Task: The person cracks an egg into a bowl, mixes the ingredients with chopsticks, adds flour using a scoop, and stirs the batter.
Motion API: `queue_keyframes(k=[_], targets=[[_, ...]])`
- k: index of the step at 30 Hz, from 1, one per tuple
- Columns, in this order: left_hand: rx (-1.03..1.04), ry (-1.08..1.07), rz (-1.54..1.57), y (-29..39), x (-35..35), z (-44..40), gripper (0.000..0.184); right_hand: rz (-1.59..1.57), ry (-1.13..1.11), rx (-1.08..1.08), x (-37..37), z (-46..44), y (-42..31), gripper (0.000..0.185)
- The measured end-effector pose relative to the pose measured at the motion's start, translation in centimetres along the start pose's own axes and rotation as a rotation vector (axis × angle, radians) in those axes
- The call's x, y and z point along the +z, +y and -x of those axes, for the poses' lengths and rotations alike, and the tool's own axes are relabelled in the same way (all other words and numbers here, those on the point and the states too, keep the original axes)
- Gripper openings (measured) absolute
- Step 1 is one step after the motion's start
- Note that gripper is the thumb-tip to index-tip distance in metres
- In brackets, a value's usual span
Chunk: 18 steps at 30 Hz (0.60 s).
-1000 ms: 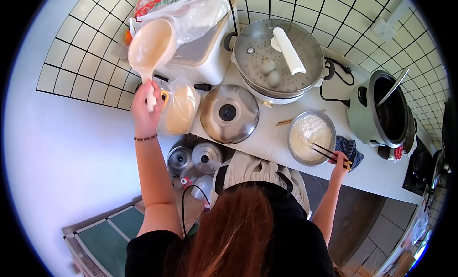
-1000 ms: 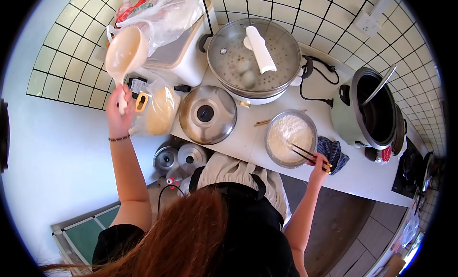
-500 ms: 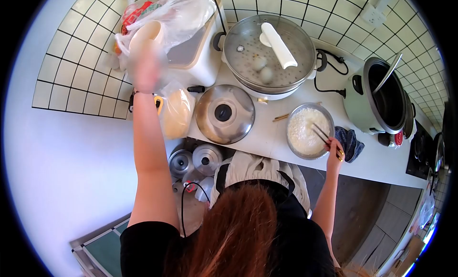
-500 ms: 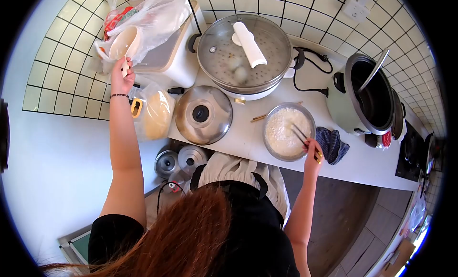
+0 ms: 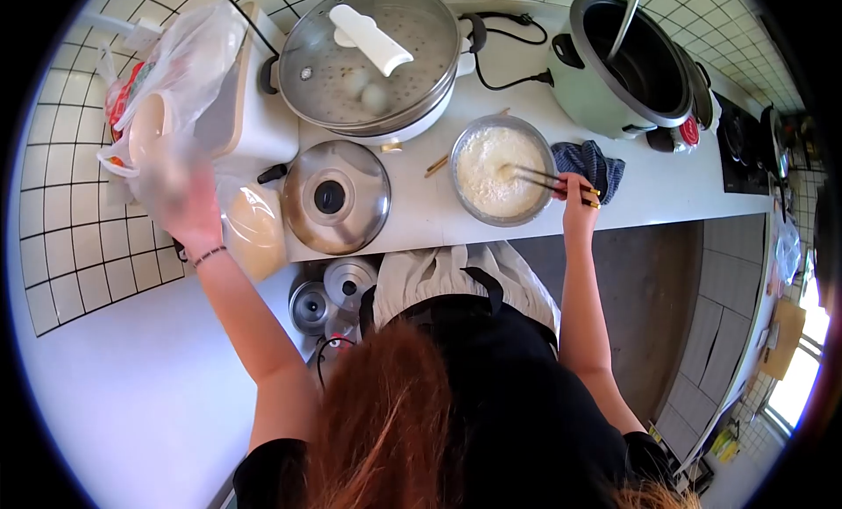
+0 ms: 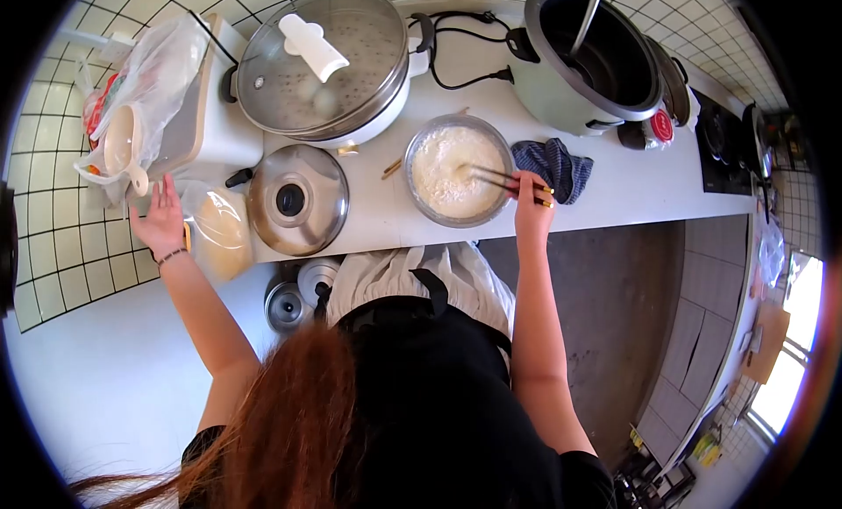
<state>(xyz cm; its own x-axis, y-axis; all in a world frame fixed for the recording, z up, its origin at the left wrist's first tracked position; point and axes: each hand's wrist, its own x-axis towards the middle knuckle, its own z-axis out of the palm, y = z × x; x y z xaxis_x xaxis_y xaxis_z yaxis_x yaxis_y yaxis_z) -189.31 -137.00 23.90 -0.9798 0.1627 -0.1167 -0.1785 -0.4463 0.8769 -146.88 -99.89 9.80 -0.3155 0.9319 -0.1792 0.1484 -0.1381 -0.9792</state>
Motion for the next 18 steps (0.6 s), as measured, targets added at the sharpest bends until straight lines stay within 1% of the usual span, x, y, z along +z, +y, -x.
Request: queue_keyframes(k=[1,3,4,5,6,8,9,10,12,13,14,16,17,18], targets=[[-0.044,0.023,0.063,-0.4,-0.3,1.1,0.055,0.016,0.046,-0.069,0.3,0.0,0.1,0.019],[-0.141,0.033,0.106,-2.0,-2.2,2.9,0.05,0.02,-0.116,-0.084,1.3,0.2,0.4,0.02],[-0.161,0.045,0.088,-2.5,-0.8,4.3,0.041,0.021,-0.197,-0.09,1.9,0.7,0.1,0.02],[-0.18,0.059,0.069,-3.6,0.6,6.2,0.033,-0.031,-0.232,0.025,2.0,1.1,-0.5,0.02],[-0.198,0.076,0.052,-4.5,1.9,7.9,0.026,-0.037,-0.215,0.066,1.3,0.8,-0.3,0.02],[-0.256,-0.038,0.018,-7.0,1.7,9.6,0.031,-0.046,-0.186,0.145,-0.6,-0.3,0.5,0.02],[-0.301,-0.056,-0.028,-8.4,2.6,10.7,0.025,-0.032,-0.118,0.087,-0.8,-0.5,0.8,0.019],[-0.346,-0.073,-0.074,-9.9,3.8,11.9,0.019,-0.015,-0.119,0.009,-0.4,-0.6,0.7,0.02],[-0.439,-0.078,-0.112,-12.7,6.2,14.7,0.015,0.019,-0.123,-0.138,1.6,0.1,0.7,0.022],[-0.512,-0.106,-0.174,-14.4,6.6,15.3,0.015,-0.078,-0.227,-0.074,2.3,0.3,0.9,0.018],[-0.584,-0.135,-0.237,-16.0,6.6,16.0,0.014,-0.09,-0.242,-0.006,2.0,0.4,0.6,0.019],[-0.593,-0.215,-0.329,-17.8,7.2,17.6,0.015,-0.113,-0.276,0.125,1.2,0.3,-0.3,0.02],[-0.596,-0.256,-0.375,-18.4,7.5,18.2,0.015,-0.066,-0.265,0.123,-0.1,-0.6,0.9,0.02],[-0.631,-0.292,-0.374,-18.8,8.0,18.6,0.016,-0.062,-0.201,0.068,0.1,-0.7,0.6,0.02]])
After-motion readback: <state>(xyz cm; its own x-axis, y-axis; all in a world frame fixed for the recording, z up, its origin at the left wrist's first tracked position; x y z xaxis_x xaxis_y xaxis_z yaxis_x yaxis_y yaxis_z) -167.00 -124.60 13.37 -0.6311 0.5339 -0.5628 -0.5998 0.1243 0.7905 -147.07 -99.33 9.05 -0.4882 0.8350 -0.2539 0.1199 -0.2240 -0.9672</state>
